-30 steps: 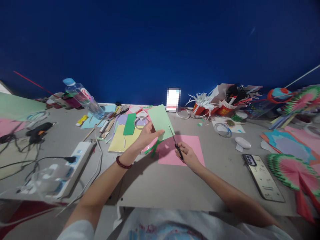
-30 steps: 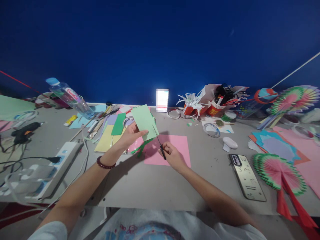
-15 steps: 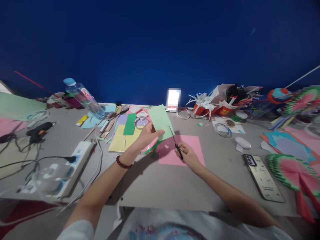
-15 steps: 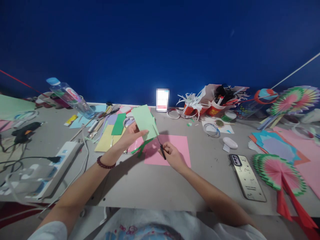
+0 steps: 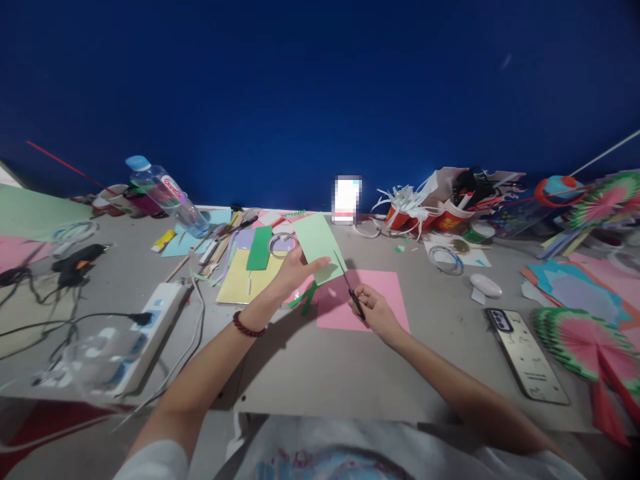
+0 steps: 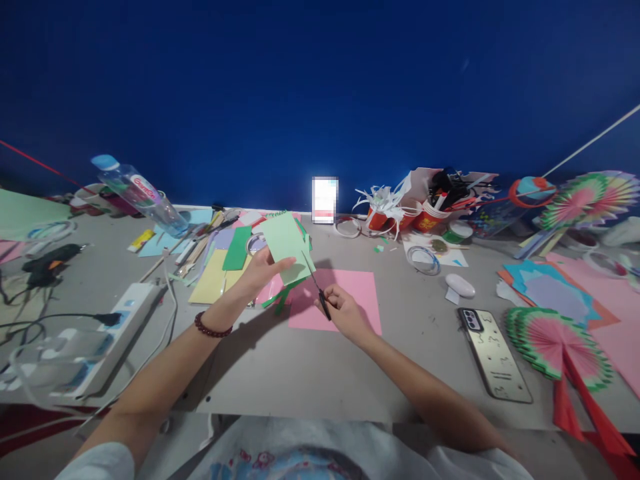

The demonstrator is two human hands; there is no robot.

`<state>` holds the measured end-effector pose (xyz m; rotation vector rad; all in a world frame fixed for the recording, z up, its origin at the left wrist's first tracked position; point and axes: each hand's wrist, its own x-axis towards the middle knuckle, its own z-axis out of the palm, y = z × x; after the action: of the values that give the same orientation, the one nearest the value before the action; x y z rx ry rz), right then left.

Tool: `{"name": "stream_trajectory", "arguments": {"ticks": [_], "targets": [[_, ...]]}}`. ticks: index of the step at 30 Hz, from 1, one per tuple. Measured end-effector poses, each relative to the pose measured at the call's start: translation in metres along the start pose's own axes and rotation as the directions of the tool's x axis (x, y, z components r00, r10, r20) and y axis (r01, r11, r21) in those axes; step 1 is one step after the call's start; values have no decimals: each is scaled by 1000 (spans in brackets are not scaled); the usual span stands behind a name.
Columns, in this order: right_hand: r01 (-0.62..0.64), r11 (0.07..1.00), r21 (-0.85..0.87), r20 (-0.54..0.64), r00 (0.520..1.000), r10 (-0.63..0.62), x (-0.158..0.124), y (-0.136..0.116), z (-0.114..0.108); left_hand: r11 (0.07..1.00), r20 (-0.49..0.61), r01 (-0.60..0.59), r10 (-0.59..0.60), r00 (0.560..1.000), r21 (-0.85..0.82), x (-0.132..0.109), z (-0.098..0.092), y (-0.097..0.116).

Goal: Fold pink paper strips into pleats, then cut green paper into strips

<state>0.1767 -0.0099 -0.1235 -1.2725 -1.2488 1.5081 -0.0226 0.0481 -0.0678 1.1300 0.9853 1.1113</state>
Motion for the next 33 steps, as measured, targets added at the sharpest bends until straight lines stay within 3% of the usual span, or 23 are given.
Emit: {"name": "stream_trajectory", "arguments": {"ticks": [5,11,16,33], "targets": [[-22,1000,11,31,999,22,-1,2,1,999,-103,28,-25,994,25,-1,2,0],[-42,999,29,54,998,40,0,7,1,999,-128,40,-40,991,-2,-1,3,-1],[-46,999,1,109,993,45,0,12,-1,999,-115,48,-49,992,-17,-3,9,0],[-27,1000,-14,130,991,29,-1,9,-3,990,-69,93,-86,994,108,-9,20,-9]]}}
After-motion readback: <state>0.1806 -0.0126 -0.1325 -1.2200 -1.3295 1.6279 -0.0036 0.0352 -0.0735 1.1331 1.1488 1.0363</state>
